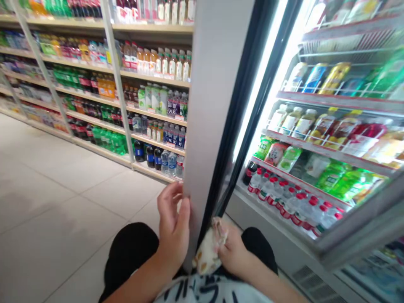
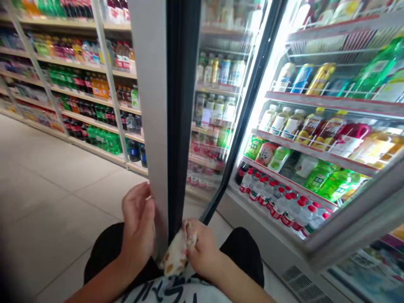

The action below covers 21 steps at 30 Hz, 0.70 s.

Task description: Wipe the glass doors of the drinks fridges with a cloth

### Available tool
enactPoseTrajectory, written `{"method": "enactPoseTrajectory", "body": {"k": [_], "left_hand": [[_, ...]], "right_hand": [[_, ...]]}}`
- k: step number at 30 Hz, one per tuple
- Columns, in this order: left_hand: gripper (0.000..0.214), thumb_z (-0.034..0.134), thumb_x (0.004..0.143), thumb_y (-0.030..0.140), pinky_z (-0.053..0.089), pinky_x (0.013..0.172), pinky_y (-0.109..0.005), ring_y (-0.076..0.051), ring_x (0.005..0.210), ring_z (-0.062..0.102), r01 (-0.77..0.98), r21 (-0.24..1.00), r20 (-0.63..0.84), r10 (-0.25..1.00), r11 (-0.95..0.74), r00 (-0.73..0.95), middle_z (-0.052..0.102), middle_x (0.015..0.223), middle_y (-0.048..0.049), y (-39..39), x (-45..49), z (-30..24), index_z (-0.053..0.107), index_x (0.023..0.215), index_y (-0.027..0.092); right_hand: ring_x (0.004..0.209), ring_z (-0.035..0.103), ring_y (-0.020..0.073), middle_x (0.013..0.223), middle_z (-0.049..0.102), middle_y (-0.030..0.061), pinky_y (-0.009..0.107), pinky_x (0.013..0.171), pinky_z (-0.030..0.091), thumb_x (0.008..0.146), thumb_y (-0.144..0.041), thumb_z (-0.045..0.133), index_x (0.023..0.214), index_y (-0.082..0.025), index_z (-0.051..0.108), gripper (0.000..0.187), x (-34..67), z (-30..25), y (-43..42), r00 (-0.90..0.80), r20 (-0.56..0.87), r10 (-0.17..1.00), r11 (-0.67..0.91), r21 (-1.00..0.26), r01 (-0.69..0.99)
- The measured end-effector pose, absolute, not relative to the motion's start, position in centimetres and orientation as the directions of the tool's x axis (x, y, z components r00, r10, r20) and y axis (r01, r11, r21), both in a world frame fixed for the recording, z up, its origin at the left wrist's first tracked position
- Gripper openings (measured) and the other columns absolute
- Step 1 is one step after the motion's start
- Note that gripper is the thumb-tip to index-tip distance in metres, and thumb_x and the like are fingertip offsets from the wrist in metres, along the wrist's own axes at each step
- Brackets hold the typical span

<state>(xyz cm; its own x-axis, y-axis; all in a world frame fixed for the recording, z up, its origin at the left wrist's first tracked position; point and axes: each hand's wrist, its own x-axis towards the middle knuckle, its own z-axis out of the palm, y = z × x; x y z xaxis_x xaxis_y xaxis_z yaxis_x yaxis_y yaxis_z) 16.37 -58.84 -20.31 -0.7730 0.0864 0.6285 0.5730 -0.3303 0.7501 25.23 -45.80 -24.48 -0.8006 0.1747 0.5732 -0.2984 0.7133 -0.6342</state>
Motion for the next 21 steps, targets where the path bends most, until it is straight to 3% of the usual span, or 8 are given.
{"method": "enactPoseTrajectory", "body": {"k": [4, 8, 10, 11, 13, 15, 17, 21], "left_hand": [[0.090, 0.072, 0.086, 0.050, 0.024, 0.127, -0.055, -0.034, 0.156, 0.022, 0.815, 0.571, 0.821, 0.065, -0.096, -0.568, 0.022, 0.168, -0.0131, -58.8, 16.3, -19.5, 0.024, 0.159, 0.029], [0.103, 0.077, 0.083, 0.036, 0.026, 0.127, -0.048, -0.032, 0.156, 0.026, 0.769, 0.610, 0.784, -0.001, 0.188, -0.621, 0.024, 0.168, -0.0125, -58.6, 13.6, -18.5, 0.015, 0.164, 0.029], [0.103, 0.079, 0.081, 0.037, 0.033, 0.124, -0.046, -0.032, 0.152, 0.035, 0.742, 0.620, 0.775, -0.052, 0.255, -0.629, 0.032, 0.165, -0.0128, -58.7, 11.8, -18.4, 0.018, 0.164, 0.028], [0.103, 0.079, 0.079, 0.038, 0.037, 0.122, -0.045, -0.033, 0.149, 0.041, 0.728, 0.625, 0.771, -0.082, 0.283, -0.631, 0.036, 0.164, -0.0124, -58.9, 10.9, -18.4, 0.021, 0.164, 0.027], [0.101, 0.082, 0.076, 0.037, 0.045, 0.115, -0.044, -0.032, 0.136, 0.055, 0.695, 0.637, 0.764, -0.155, 0.334, -0.626, 0.046, 0.157, -0.0110, -59.2, 9.3, -18.6, 0.029, 0.161, 0.027], [0.098, 0.084, 0.072, 0.036, 0.051, 0.108, -0.042, -0.029, 0.118, 0.066, 0.669, 0.645, 0.761, -0.228, 0.371, -0.607, 0.059, 0.146, -0.0093, -59.5, 7.7, -18.7, 0.038, 0.158, 0.024], [0.094, 0.085, 0.070, 0.033, 0.054, 0.102, -0.040, -0.025, 0.105, 0.069, 0.653, 0.642, 0.765, -0.271, 0.403, -0.584, 0.067, 0.131, -0.0069, -59.7, 5.7, -18.6, 0.045, 0.154, 0.021], [0.092, 0.079, 0.071, 0.029, 0.053, 0.103, -0.039, -0.025, 0.107, 0.069, 0.604, 0.651, 0.752, -0.286, 0.460, -0.593, 0.069, 0.126, -0.0070, -60.1, 0.6, -18.3, 0.043, 0.154, 0.017]], "right_hand": [[0.061, 0.051, 0.0125, 0.066, 0.056, -0.0015, 0.024, 0.061, 0.046, 0.096, -0.042, 0.041, 0.069, -0.024, 0.049, 0.033, 21.8, -24.7, -46.8, -0.783, 0.612, 0.114, 0.624, -0.658, -0.423], [0.073, 0.064, 0.0153, 0.078, 0.071, 0.0014, 0.025, 0.071, 0.053, 0.093, -0.036, 0.050, 0.077, -0.023, 0.064, 0.025, 20.4, -25.8, -45.5, -0.830, 0.554, 0.055, 0.537, -0.718, -0.443], [0.085, 0.072, 0.0192, 0.091, 0.078, 0.0050, 0.029, 0.080, 0.057, 0.092, -0.036, 0.054, 0.092, -0.023, 0.073, 0.023, 21.0, -27.5, -43.2, -0.847, 0.507, 0.158, 0.513, -0.775, -0.368], [0.086, 0.073, 0.0206, 0.094, 0.080, 0.0061, 0.031, 0.079, 0.058, 0.091, -0.038, 0.055, 0.098, -0.023, 0.075, 0.026, 21.5, -28.8, -41.7, -0.835, 0.477, 0.274, 0.498, -0.813, -0.301], [0.079, 0.074, 0.0231, 0.087, 0.080, 0.0069, 0.034, 0.075, 0.059, 0.088, -0.046, 0.057, 0.093, -0.022, 0.077, 0.032, 23.3, -32.0, -38.1, -0.744, 0.420, 0.521, 0.497, -0.857, -0.136], [0.080, 0.074, 0.0263, 0.083, 0.079, 0.0072, 0.037, 0.075, 0.059, 0.084, -0.051, 0.057, 0.084, -0.022, 0.077, 0.035, 25.5, -35.4, -34.9, -0.675, 0.299, 0.675, 0.478, -0.874, 0.090], [0.072, 0.073, 0.0278, 0.072, 0.075, 0.0072, 0.036, 0.067, 0.056, 0.081, -0.057, 0.055, 0.071, -0.022, 0.073, 0.040, 27.7, -38.1, -32.5, -0.671, 0.149, 0.726, 0.415, -0.873, 0.255], [0.067, 0.070, 0.0268, 0.069, 0.073, 0.0056, 0.034, 0.062, 0.052, 0.075, -0.061, 0.055, 0.081, -0.022, 0.072, 0.043, 32.1, -40.9, -30.3, -0.466, -0.044, 0.884, 0.196, -0.870, 0.453]]}}
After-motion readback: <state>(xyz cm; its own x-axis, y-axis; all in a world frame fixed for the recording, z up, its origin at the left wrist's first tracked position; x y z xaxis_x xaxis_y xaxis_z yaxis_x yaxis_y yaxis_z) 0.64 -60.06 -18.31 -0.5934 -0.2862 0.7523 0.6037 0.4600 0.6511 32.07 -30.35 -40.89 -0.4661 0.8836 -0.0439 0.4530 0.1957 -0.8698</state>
